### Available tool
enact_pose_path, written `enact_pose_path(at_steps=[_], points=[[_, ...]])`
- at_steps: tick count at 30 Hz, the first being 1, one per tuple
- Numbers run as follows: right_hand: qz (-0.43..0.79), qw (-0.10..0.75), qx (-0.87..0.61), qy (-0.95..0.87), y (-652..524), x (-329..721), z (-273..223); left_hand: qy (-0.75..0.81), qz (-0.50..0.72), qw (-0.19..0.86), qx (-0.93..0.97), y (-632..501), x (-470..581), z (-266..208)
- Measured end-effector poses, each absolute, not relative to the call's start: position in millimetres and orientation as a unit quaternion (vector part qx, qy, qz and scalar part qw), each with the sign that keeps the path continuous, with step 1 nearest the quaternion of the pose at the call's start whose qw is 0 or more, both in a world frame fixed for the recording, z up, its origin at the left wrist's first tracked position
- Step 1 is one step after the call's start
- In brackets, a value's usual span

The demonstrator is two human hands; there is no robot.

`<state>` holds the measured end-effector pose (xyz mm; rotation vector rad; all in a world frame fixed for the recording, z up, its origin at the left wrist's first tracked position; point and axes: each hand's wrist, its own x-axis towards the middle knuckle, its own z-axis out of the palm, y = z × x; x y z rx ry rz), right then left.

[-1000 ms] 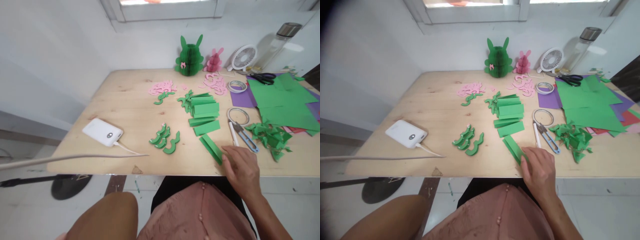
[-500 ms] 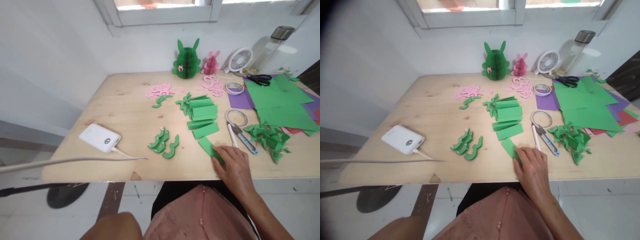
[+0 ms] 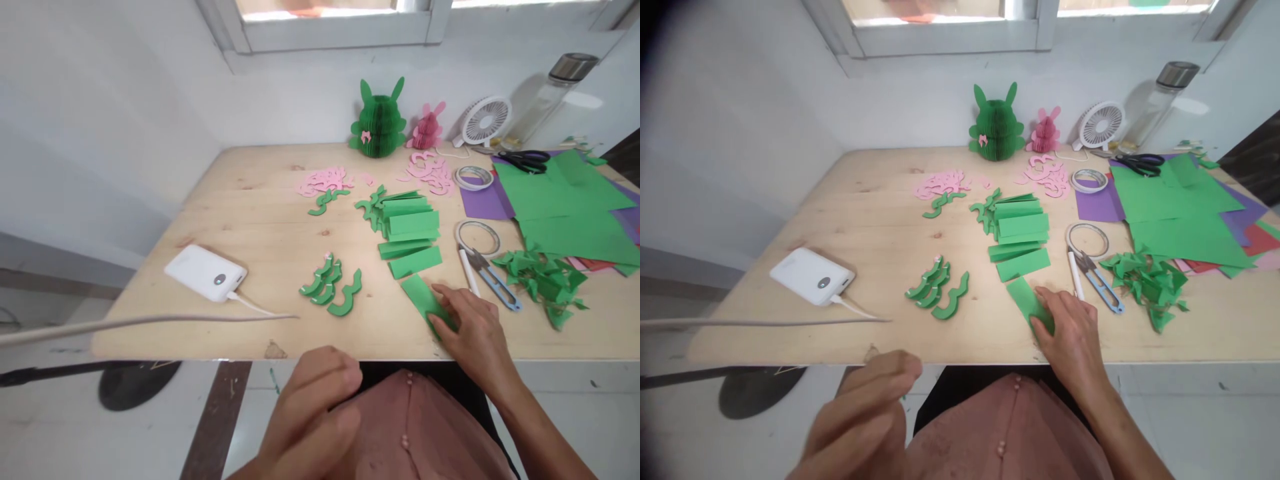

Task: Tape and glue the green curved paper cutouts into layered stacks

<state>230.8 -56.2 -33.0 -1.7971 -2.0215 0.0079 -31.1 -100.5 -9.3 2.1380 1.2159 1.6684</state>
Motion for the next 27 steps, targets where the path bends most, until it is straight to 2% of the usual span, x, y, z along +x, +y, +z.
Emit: enact_pose_path(at_steps=[2,8,16,21,27], points=[[0.021,0.23,-0.657,-0.717,-57.9,228.6,-32.2,0.384,0.483,0.1,0.781,-86.2,-24.2,0.6],[0.068,0.271,-0.665,-0.692,-61.0,226.2,-32.4,0.432,0.458,0.068,0.774,-66.2,-16.4,-18.5],[-0.026,0.29,-0.671,-0.682,-52.5,231.5,-37.9,0.494,0.35,-0.033,0.796,-49.7,-17.7,-36.4],[-0.119,0.276,-0.647,-0.701,-51.3,232.4,-38.4,0.491,0.321,-0.037,0.809,-44.5,-16.6,-40.9],[-0.134,0.281,-0.656,-0.688,-61.6,235.3,-33.3,0.477,0.295,-0.022,0.828,-49.2,-17.8,-46.2]])
